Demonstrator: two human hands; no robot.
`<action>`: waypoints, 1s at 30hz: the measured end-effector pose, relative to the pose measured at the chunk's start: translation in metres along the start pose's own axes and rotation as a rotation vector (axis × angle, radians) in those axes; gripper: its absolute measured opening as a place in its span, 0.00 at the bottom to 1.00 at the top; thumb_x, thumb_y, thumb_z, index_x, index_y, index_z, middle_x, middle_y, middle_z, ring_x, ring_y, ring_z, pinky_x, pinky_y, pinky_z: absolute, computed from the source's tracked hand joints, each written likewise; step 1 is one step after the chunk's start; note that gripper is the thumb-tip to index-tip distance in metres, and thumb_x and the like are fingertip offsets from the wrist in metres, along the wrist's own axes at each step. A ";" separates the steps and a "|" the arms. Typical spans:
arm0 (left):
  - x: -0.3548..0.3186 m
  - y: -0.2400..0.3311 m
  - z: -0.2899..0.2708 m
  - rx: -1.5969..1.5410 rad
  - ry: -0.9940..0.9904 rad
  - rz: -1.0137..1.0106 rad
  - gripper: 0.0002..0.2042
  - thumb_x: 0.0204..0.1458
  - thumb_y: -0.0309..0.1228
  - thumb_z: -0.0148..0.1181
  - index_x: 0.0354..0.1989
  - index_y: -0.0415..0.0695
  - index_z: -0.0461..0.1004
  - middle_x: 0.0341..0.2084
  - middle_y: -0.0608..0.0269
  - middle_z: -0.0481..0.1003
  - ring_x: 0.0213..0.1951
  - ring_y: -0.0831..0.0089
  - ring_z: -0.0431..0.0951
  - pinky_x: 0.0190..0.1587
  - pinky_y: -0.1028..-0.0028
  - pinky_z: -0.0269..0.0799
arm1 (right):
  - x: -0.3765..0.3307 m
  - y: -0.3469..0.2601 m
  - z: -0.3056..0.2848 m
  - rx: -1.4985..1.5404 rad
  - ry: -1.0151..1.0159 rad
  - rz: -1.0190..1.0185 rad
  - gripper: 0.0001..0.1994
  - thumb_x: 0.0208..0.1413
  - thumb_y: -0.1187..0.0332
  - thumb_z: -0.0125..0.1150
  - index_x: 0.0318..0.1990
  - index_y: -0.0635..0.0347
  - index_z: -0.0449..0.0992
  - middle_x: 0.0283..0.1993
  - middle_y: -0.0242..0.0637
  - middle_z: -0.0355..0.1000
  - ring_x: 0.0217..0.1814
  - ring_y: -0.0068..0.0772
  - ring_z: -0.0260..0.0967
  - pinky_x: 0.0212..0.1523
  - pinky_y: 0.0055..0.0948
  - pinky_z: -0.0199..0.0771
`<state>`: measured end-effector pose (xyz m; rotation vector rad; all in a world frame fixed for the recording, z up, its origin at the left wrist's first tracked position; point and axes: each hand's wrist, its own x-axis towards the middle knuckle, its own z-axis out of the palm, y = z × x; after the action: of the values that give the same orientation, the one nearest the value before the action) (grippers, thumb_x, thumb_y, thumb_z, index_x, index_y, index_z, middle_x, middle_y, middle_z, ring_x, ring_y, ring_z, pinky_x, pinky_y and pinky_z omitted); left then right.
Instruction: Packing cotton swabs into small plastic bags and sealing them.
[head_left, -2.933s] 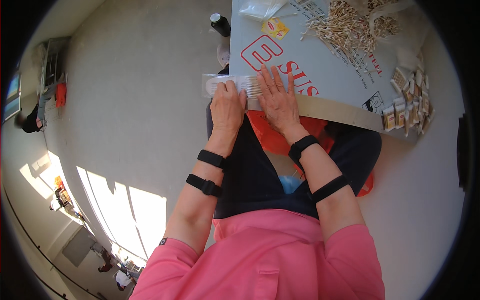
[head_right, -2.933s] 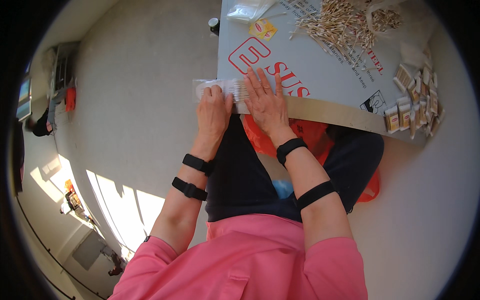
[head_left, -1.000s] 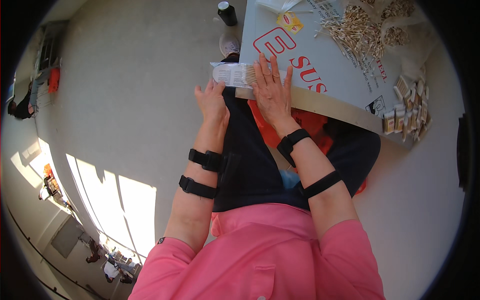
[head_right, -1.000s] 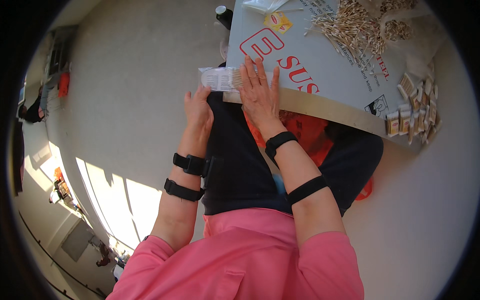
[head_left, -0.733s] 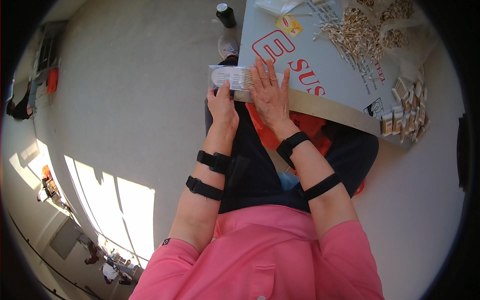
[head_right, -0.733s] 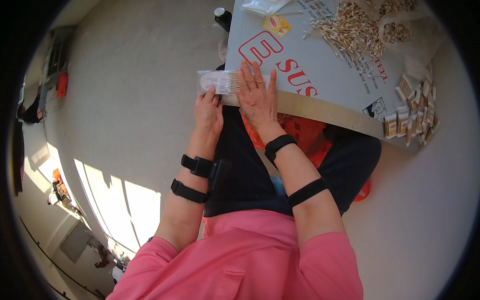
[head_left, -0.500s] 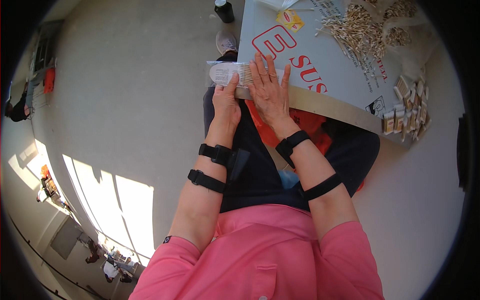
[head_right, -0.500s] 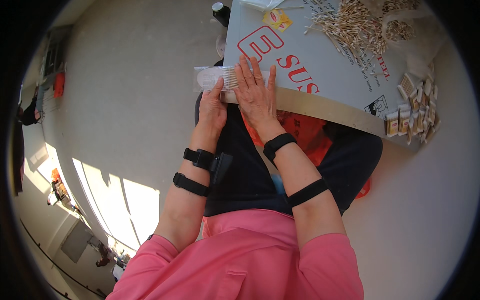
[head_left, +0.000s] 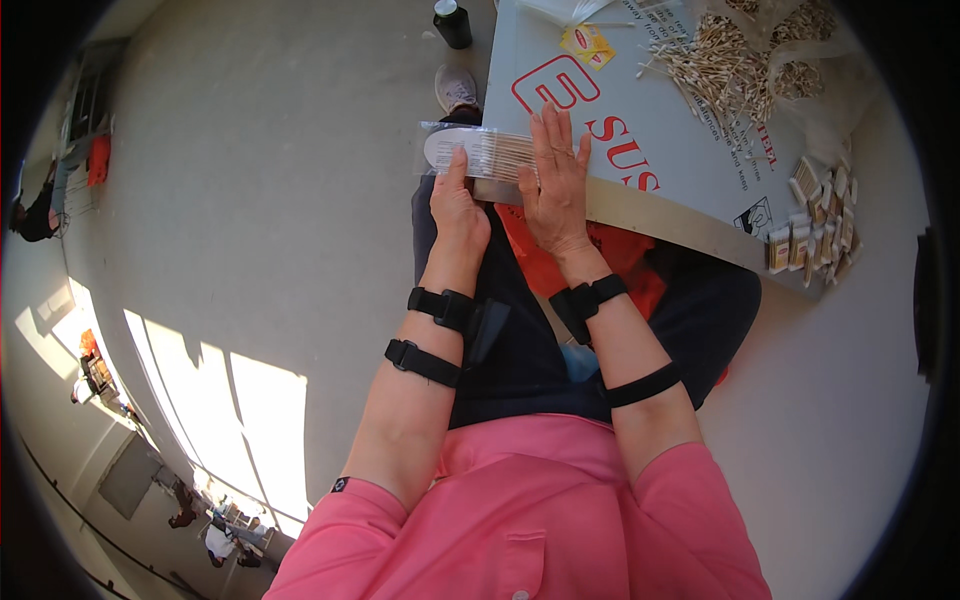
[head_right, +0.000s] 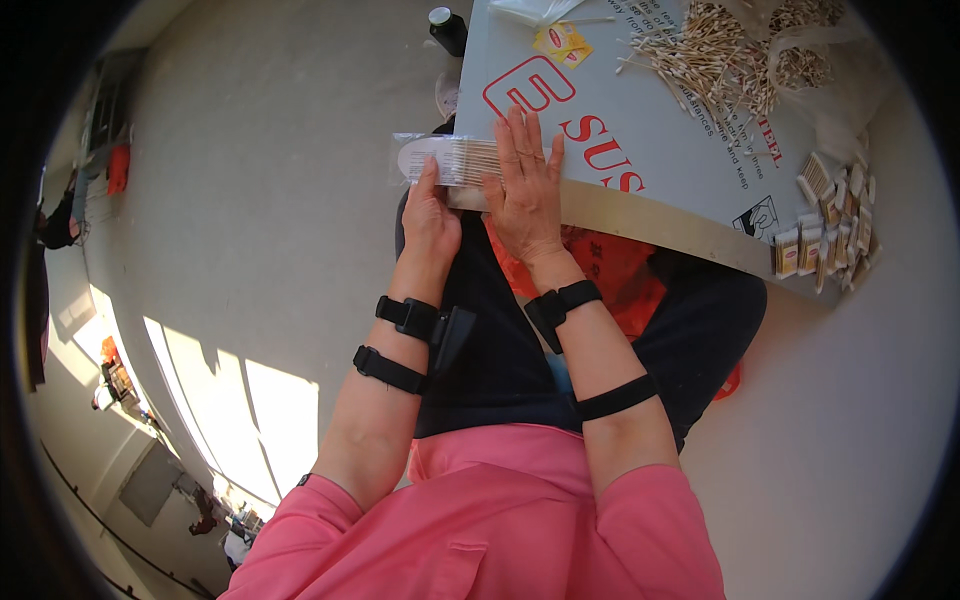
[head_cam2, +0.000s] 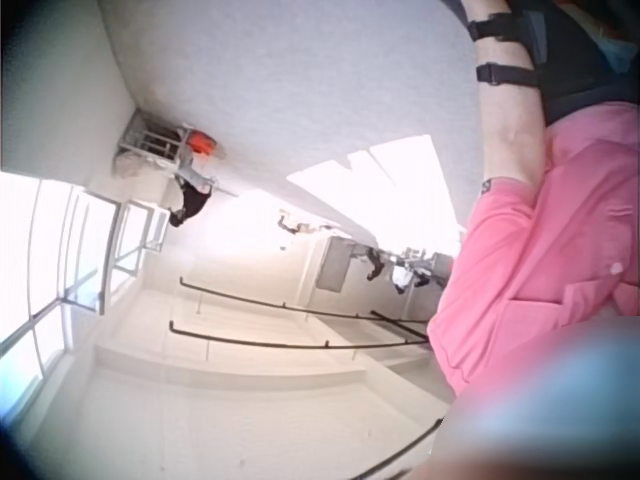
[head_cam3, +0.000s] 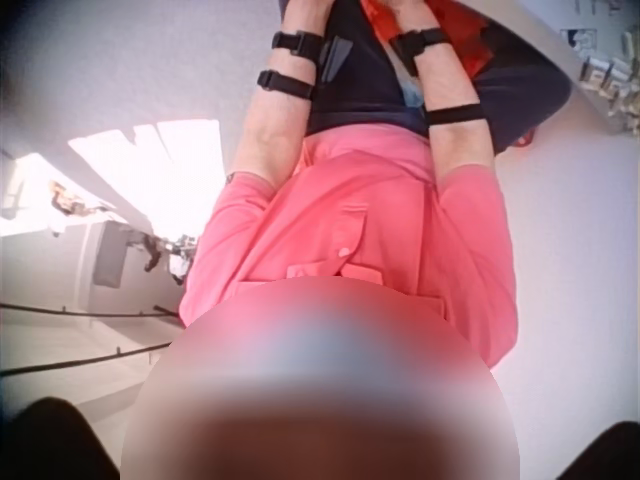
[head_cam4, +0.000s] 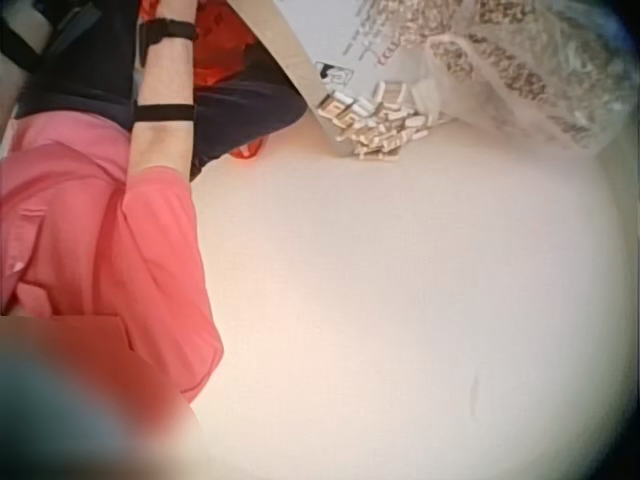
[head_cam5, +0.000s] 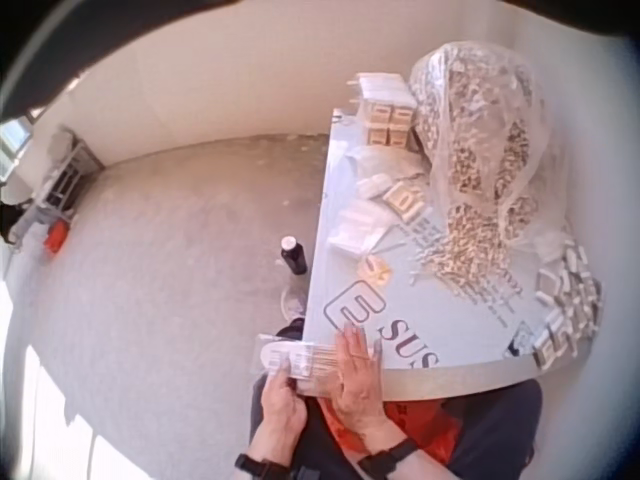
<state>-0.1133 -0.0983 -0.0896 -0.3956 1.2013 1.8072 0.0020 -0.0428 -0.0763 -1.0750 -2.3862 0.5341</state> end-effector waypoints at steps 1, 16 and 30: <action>0.001 0.001 -0.001 0.005 0.002 0.020 0.19 0.63 0.39 0.57 0.57 0.40 0.69 0.53 0.60 0.75 0.54 0.68 0.74 0.60 0.66 0.67 | 0.000 -0.001 -0.003 0.222 0.114 0.040 0.28 0.66 0.64 0.46 0.71 0.62 0.55 0.77 0.43 0.47 0.80 0.45 0.40 0.76 0.52 0.34; 0.006 0.006 0.005 0.085 -0.195 0.055 0.25 0.62 0.45 0.57 0.61 0.40 0.68 0.58 0.62 0.71 0.59 0.71 0.70 0.64 0.68 0.64 | 0.009 -0.020 0.017 0.812 0.473 0.349 0.22 0.72 0.66 0.33 0.69 0.66 0.56 0.75 0.48 0.50 0.77 0.45 0.48 0.74 0.39 0.49; 0.008 0.004 0.005 0.111 -0.152 -0.027 0.23 0.59 0.36 0.64 0.59 0.37 0.72 0.56 0.63 0.74 0.54 0.74 0.73 0.58 0.73 0.67 | 0.018 -0.030 0.025 0.554 0.388 0.283 0.21 0.70 0.70 0.35 0.66 0.66 0.59 0.72 0.52 0.56 0.76 0.52 0.51 0.72 0.42 0.52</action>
<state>-0.1199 -0.0904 -0.0907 -0.2057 1.1779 1.7070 -0.0406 -0.0512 -0.0765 -1.1297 -1.6236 0.9214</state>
